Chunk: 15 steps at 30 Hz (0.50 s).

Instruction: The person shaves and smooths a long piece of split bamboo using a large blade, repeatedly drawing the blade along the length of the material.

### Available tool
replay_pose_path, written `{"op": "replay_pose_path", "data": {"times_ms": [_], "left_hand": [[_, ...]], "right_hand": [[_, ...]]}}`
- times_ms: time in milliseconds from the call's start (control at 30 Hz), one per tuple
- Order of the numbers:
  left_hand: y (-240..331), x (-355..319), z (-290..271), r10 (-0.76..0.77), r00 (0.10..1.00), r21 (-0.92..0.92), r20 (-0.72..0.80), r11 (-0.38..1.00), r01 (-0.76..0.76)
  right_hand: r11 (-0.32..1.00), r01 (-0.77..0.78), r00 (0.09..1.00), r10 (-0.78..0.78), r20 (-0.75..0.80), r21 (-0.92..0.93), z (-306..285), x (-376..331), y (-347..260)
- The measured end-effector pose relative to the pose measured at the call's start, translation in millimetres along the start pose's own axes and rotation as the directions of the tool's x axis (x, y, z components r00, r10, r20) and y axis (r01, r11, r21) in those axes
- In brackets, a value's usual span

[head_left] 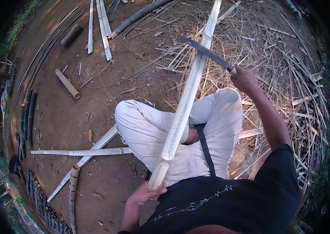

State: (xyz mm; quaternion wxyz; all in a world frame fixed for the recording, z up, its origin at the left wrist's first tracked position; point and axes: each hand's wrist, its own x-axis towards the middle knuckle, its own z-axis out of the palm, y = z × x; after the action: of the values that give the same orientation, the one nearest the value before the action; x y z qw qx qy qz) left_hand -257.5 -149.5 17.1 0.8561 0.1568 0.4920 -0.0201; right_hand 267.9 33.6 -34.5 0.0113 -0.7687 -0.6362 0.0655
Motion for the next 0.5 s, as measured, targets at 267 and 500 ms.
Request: {"op": "replay_pose_path", "data": {"times_ms": [267, 500], "left_hand": [[-2, 3, -10, -0.055, 0.997, 0.004, -0.063, 0.998, 0.055], [-14, 3, -21, -0.136, 0.991, -0.072, 0.022, 0.988, 0.137]], "right_hand": [[0.789, 0.614, 0.789, -0.615, 0.005, 0.021, 10, -57, -66], [0.999, -0.010, 0.996, 0.008, 0.086, 0.033, 21, 49, 23]]}}
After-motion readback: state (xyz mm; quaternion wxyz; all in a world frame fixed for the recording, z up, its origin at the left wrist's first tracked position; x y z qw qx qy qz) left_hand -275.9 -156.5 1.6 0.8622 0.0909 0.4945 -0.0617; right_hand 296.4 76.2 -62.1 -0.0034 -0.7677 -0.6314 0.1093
